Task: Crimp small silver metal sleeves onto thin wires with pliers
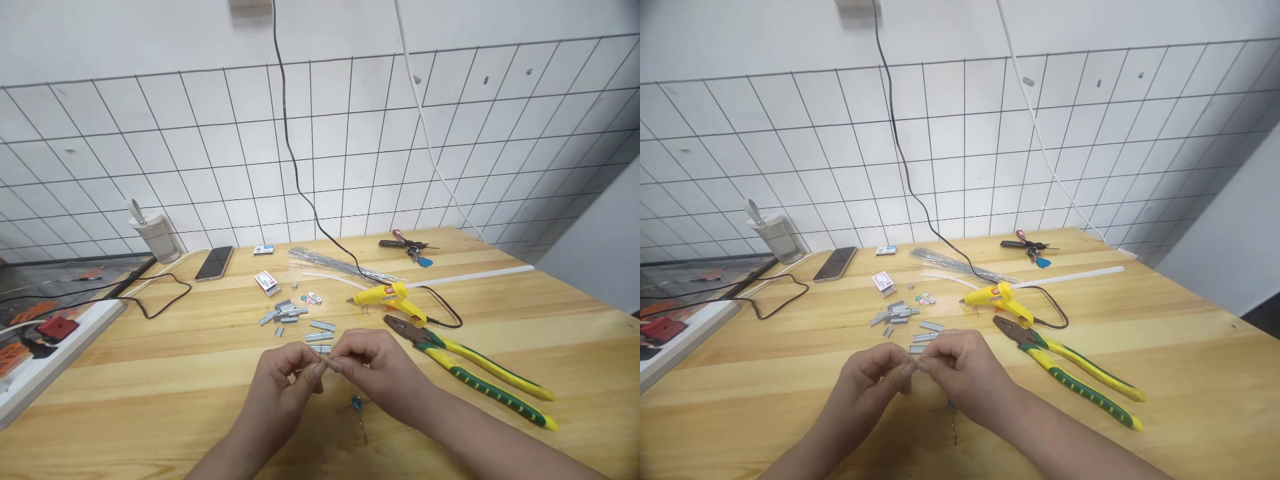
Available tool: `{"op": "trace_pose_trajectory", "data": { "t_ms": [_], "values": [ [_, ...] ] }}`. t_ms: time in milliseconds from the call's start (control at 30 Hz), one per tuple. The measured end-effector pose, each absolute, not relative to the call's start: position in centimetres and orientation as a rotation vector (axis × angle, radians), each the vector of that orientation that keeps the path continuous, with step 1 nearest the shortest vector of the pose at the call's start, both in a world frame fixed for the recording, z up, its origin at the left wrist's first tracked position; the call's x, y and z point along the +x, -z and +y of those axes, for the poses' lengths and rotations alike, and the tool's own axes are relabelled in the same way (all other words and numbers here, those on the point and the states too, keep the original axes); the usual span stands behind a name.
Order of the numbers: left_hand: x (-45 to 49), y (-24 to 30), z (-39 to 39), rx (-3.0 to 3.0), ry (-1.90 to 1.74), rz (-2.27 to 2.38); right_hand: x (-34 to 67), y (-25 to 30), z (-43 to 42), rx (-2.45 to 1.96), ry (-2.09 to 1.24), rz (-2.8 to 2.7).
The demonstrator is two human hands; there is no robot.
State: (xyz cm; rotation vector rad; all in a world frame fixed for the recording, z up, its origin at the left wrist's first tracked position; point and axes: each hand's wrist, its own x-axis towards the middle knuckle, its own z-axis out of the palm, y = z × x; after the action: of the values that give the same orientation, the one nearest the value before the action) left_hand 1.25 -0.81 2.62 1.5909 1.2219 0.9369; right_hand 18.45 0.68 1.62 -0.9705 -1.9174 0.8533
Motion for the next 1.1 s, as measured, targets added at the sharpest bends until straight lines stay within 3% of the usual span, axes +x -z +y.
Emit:
{"op": "trace_pose_trajectory", "data": {
  "t_ms": [167, 400, 633, 867, 967, 1100],
  "values": [
    [1.2, -2.0, -0.3, 1.307, -0.891, 1.115, 19.0, -2.3, 1.1, -1.020, -1.118, -1.831],
    [1.3, -1.9, -0.5, 1.348, -0.923, 1.132, 18.2, -2.2, 0.7, -1.134, -1.317, -1.604],
    [1.2, -2.0, -1.0, 1.835, -1.013, 1.276, 17.5, -1.6, 0.3, -1.136, -1.379, -1.461],
    [1.1, -1.2, -1.0, 2.301, -1.123, 1.240, 17.1, -1.1, 0.4, -1.096, -1.711, -1.152],
    [1.2, -1.0, -0.7, 2.166, -1.097, 1.252, 17.1, -0.6, 0.9, -1.060, -1.838, -1.089],
    [1.4, -0.8, -0.1, 1.532, -0.999, 1.192, 17.9, -0.8, 1.7, -1.079, -1.848, -1.200]
  ]
}}
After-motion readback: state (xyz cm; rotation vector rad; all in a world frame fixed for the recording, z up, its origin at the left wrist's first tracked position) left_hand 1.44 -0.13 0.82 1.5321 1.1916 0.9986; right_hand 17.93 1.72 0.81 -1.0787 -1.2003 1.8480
